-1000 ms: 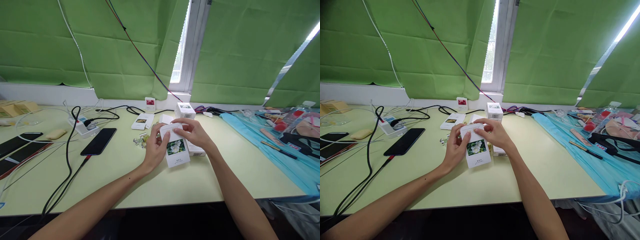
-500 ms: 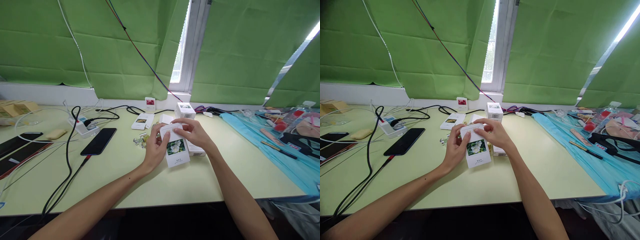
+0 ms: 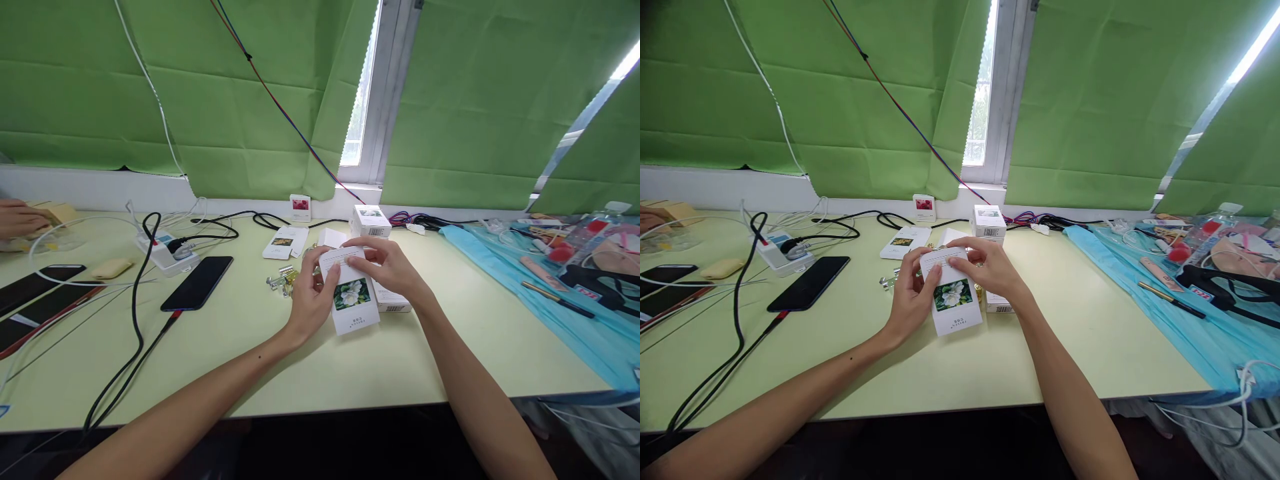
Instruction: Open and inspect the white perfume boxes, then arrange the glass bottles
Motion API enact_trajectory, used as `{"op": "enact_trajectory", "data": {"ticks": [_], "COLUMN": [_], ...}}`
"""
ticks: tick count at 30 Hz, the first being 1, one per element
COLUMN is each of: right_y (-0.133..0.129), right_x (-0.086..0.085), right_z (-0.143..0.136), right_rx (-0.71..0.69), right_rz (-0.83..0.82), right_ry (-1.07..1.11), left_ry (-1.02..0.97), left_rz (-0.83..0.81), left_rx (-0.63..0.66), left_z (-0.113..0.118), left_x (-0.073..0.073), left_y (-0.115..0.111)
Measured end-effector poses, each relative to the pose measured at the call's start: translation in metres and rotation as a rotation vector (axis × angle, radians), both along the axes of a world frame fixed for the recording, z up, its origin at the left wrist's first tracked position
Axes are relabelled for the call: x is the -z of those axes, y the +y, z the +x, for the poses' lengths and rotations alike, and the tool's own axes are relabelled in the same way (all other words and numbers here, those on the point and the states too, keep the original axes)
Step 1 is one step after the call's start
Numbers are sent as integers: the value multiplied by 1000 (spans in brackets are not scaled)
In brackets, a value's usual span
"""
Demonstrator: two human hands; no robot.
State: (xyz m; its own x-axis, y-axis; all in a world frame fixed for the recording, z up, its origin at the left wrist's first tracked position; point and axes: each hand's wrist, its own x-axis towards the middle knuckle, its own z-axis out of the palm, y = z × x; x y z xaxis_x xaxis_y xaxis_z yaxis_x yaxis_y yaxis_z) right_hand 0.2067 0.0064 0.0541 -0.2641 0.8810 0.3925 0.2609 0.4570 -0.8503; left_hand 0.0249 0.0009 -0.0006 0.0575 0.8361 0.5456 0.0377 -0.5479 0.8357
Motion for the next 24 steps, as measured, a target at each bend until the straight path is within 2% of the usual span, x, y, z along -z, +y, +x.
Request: {"op": "enact_trajectory", "data": {"ticks": [24], "right_y": [0], "right_x": [-2], "right_z": [0], "right_rx": [3], "right_rz": [1], "right_ry": [-8], "left_ry": [14], "left_rz": [32], "left_rx": [-14], "left_z": [0], "left_x": [-3], "left_y": [-1]}}
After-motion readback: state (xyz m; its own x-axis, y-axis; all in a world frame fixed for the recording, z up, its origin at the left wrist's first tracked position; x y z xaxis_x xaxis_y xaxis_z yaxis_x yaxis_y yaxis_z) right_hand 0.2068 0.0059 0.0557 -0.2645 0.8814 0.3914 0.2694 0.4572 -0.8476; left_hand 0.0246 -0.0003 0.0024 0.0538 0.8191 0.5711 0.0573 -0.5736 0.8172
